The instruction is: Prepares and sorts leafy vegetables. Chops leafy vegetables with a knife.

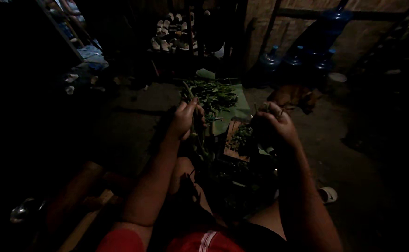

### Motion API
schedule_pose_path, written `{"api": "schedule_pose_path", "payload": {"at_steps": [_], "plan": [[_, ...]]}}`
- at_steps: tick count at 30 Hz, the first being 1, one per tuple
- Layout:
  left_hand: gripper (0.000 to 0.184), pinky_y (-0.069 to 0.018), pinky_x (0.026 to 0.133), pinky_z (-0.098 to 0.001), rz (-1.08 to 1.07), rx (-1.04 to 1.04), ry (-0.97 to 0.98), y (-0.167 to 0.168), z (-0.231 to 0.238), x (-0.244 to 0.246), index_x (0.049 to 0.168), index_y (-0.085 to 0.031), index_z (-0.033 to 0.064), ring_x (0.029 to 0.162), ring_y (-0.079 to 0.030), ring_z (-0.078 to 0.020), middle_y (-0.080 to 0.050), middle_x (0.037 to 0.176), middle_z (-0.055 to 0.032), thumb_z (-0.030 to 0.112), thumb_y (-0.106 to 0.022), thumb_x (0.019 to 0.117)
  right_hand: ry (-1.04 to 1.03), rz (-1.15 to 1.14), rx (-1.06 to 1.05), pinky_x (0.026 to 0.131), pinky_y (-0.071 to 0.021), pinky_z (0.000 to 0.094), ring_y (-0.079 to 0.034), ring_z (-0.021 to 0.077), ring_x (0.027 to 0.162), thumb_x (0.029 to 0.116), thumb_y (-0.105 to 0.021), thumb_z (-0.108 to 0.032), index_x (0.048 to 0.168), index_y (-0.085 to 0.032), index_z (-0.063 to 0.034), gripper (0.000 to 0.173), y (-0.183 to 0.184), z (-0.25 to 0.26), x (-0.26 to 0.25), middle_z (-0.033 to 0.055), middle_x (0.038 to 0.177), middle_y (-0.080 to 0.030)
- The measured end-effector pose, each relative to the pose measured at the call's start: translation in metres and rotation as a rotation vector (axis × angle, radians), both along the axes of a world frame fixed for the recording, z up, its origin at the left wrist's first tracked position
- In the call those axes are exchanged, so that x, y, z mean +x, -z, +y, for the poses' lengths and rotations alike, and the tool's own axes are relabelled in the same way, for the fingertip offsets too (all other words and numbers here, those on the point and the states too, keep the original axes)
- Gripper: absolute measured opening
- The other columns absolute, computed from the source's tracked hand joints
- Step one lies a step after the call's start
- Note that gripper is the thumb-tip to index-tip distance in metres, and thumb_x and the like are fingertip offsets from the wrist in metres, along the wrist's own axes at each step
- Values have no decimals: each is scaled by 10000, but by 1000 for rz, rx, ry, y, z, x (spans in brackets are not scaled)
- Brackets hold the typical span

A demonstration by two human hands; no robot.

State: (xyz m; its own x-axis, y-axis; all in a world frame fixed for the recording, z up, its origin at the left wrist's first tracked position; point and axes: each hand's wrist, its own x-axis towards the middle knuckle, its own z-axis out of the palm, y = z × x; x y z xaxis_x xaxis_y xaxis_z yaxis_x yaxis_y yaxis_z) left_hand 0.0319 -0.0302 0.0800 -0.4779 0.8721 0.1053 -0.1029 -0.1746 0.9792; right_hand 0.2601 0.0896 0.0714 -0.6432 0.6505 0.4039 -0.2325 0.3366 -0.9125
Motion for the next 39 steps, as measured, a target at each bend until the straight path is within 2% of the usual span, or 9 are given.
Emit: {"api": "schedule_pose_path", "payload": {"at_steps": [6,9,12,14,20,26,30,36,39], "plan": [[323,-643,746,-418,-13,32,-11,-9,6,0,1345,-379,76,754,-715,-226,-640,854,-76,319,-319,1141,0,-80,-203,514,-473,174,-518,-2,580,1032,-404,-149,1078,-567,-110,174,36,-13,-7,-75,773,-575],[333,-644,793,-442,-34,40,10,-9,7,5,1389,-359,88,806,-728,-247,-648,887,-88,306,-326,1140,8,-261,-37,618,-512,283,-558,80,684,1070,-491,-248,1208,-587,-22,281,40,-24,-20,41,888,-612],[300,-639,803,-443,-40,61,22,-8,8,12,1362,-366,89,826,-728,-256,-646,882,-93,285,-312,1141,85,-482,230,727,-552,457,-656,218,777,1016,-633,-343,1101,-658,-27,328,37,-39,-38,120,892,-673],[260,-639,795,-440,-38,95,34,-6,9,18,1324,-382,94,821,-728,-256,-640,862,-85,265,-316,1140,122,-608,373,734,-565,500,-685,251,794,1008,-634,-398,1050,-675,-61,342,40,-44,-48,110,867,-688],[215,-641,719,-404,81,89,72,-6,9,18,1295,-370,104,681,-686,-205,-590,781,-50,245,-322,1140,45,-667,579,710,-563,536,-684,287,793,948,-692,-224,1044,-662,-55,196,31,-44,-52,115,861,-683],[252,-580,631,-289,111,10,186,-11,6,14,1358,-354,122,604,-568,-112,-490,770,4,239,-339,1136,-17,-449,1112,676,-602,520,-731,346,815,902,-693,-46,1031,-689,-1,137,27,-42,-48,170,949,-721],[162,-580,668,-287,141,-4,279,-9,7,17,1226,-409,132,629,-566,-99,-479,751,19,244,-344,1130,-103,-429,1241,681,-600,503,-730,357,844,917,-671,-24,1017,-677,10,106,20,-43,-50,181,948,-715],[163,-589,701,-306,140,7,301,-16,6,24,1251,-408,139,660,-589,-112,-483,758,12,236,-353,1132,7,-264,1093,670,-608,491,-741,321,793,906,-673,-17,1014,-690,12,113,40,-34,-58,162,925,-733],[196,-567,685,-264,161,20,321,-12,6,21,1278,-416,114,660,-592,-86,-512,750,23,229,-375,1125,50,-191,849,694,-600,478,-716,294,768,904,-661,-28,1119,-666,59,232,42,-35,-54,179,905,-714]]}}
